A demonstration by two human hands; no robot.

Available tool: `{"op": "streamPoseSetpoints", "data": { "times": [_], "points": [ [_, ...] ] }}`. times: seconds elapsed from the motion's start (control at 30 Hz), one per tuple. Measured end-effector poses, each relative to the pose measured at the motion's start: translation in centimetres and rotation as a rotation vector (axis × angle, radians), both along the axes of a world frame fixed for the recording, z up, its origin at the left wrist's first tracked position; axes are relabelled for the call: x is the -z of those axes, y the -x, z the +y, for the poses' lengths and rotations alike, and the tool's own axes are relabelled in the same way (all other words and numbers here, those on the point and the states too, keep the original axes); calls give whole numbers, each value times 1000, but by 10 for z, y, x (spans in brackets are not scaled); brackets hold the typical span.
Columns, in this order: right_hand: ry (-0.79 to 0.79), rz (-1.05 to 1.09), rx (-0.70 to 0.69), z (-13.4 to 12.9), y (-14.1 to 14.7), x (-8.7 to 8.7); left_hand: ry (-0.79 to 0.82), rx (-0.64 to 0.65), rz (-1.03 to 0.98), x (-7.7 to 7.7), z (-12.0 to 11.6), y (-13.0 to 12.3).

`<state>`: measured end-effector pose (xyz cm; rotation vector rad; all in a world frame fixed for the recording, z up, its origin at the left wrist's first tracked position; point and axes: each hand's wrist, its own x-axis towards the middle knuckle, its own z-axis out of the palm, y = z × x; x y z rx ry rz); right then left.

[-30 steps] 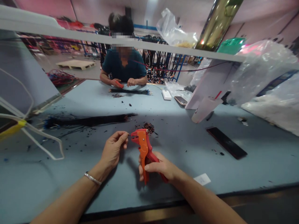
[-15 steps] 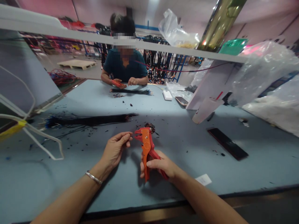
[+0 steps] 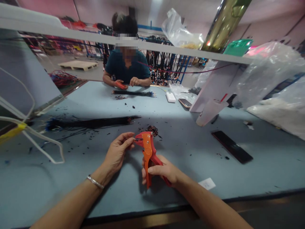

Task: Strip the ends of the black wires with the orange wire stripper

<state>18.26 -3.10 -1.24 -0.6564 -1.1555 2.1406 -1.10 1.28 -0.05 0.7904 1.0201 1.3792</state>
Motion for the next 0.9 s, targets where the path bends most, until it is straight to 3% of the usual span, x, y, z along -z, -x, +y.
{"op": "streamPoseSetpoints", "data": {
  "times": [0.4, 0.9],
  "points": [
    [9, -2, 40, 0, -1, -3, -53, 120, 157, -3, -5, 0],
    [55, -4, 71, 3, -2, -3, 11, 136, 1, -6, -2, 1]
  ]
}}
